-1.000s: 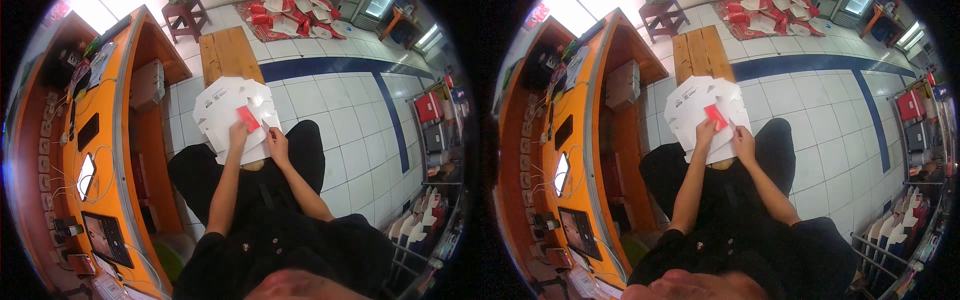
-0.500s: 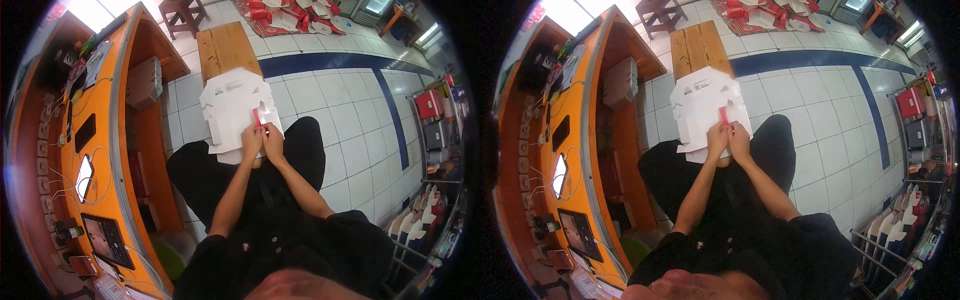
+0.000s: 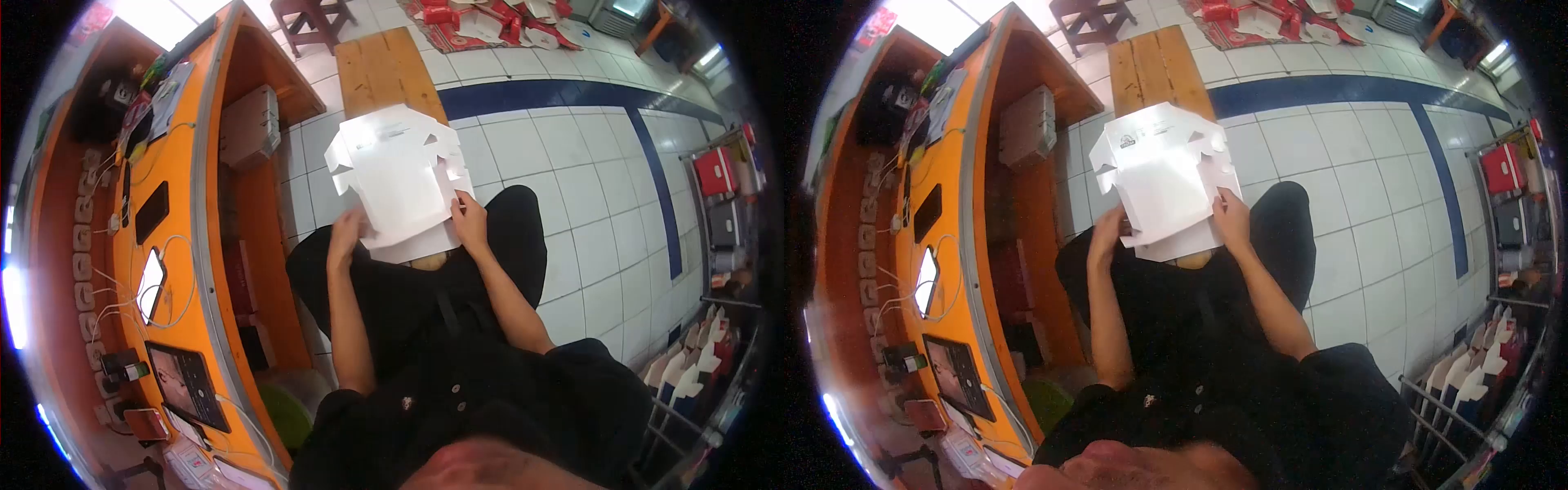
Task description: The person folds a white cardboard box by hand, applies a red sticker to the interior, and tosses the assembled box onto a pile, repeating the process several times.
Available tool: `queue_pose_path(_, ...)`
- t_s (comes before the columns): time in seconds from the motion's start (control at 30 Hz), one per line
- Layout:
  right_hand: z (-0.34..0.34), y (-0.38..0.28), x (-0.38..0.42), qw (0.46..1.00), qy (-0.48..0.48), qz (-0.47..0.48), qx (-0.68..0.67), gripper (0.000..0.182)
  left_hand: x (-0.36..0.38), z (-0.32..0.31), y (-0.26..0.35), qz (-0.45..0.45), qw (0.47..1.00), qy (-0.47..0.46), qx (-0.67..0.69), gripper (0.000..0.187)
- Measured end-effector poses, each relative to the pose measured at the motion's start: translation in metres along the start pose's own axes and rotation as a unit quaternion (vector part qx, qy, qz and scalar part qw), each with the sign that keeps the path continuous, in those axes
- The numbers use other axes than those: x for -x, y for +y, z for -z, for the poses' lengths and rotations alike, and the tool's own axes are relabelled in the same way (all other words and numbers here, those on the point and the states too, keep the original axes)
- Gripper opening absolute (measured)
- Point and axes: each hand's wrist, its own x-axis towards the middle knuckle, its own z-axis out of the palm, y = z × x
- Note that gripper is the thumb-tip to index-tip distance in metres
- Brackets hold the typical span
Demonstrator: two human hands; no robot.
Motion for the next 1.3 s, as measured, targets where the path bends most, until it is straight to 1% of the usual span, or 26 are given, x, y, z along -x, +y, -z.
queue_pose_path(0.03,0.0,-0.003,0.0,1.0,-0.01,0.007,0.008,0.031,0.012,-0.009,0.002,-0.027,0.994,-0.054,0.088,0.051)
queue_pose_path(0.1,0.003,-0.006,0.001,0.999,-0.03,0.017,0.028,0.031,0.03,-0.028,0.008,-0.025,0.98,-0.058,0.186,0.047)
queue_pose_path(0.2,0.004,-0.002,0.002,0.997,-0.039,0.047,0.045,0.032,0.03,-0.035,0.01,-0.068,0.982,-0.065,0.164,0.041)
queue_pose_path(0.23,0.006,-0.005,0.002,0.996,-0.043,0.061,0.048,0.032,0.03,-0.036,0.013,-0.075,0.983,-0.062,0.154,0.039)
queue_pose_path(0.33,0.008,-0.013,0.003,0.996,-0.047,0.064,0.033,0.035,0.024,-0.038,0.016,-0.086,0.986,-0.049,0.138,0.035)
queue_pose_path(0.37,0.008,-0.017,0.005,0.991,-0.008,0.117,0.062,0.036,0.018,-0.038,0.011,-0.082,0.986,-0.043,0.142,0.033)
queue_pose_path(0.4,0.01,-0.036,0.009,0.981,0.032,0.17,0.09,0.038,0.012,-0.037,0.005,-0.079,0.986,-0.038,0.145,0.032)
queue_pose_path(0.43,0.012,-0.054,0.013,0.966,0.071,0.221,0.118,0.041,0.007,-0.038,0.002,-0.091,0.979,-0.032,0.179,0.031)
queue_pose_path(0.53,0.021,-0.084,0.027,0.922,-0.062,0.362,0.126,0.043,0.002,-0.048,-0.008,-0.117,0.953,-0.025,0.279,0.029)
queue_pose_path(0.6,0.012,-0.091,0.04,0.891,-0.142,0.414,0.125,0.036,0.002,-0.055,-0.006,-0.13,0.93,-0.034,0.343,0.028)
queue_pose_path(0.63,0.007,-0.094,0.044,0.872,-0.18,0.439,0.123,0.032,0.005,-0.058,-0.004,-0.12,0.935,-0.029,0.333,0.028)
queue_pose_path(0.7,-0.008,-0.082,0.048,0.877,-0.166,0.435,0.113,0.024,0.015,-0.061,0.001,-0.098,0.944,-0.015,0.313,0.028)
queue_pose_path(0.73,-0.015,-0.077,0.05,0.88,-0.159,0.434,0.107,0.02,0.02,-0.063,0.003,-0.111,0.941,-0.014,0.319,0.028)
queue_pose_path(0.8,-0.022,-0.073,0.053,0.921,-0.11,0.362,0.093,0.014,0.028,-0.071,0.007,-0.136,0.934,-0.014,0.331,0.028)
queue_pose_path(0.83,-0.024,-0.075,0.053,0.938,-0.084,0.325,0.087,0.011,0.031,-0.074,0.008,-0.12,0.94,0.0,0.318,0.028)
queue_pose_path(0.9,-0.027,-0.076,0.054,0.955,-0.059,0.279,0.081,0.011,0.035,-0.079,0.007,-0.088,0.952,0.028,0.293,0.028)
queue_pose_path(0.93,-0.028,-0.076,0.054,0.963,-0.047,0.255,0.078,0.011,0.035,-0.081,0.006,-0.094,0.951,0.029,0.294,0.03)
queue_pose_path(1.0,-0.029,-0.077,0.052,0.965,-0.049,0.244,0.081,0.011,0.037,-0.086,0.003,-0.106,0.949,0.033,0.295,0.036)
queue_pose_path(1.13,-0.029,-0.075,0.049,0.966,-0.058,0.236,0.089,0.011,0.035,-0.086,-0.002,-0.109,0.966,0.028,0.234,0.035)
queue_pose_path(1.2,-0.031,-0.074,0.048,0.959,-0.072,0.252,0.104,0.012,0.034,-0.089,-0.004,-0.119,0.973,0.017,0.198,0.034)
queue_pose_path(1.3,-0.032,-0.075,0.048,0.961,-0.068,0.25,0.099,0.012,0.036,-0.095,-0.006,-0.118,0.965,-0.004,0.233,0.038)
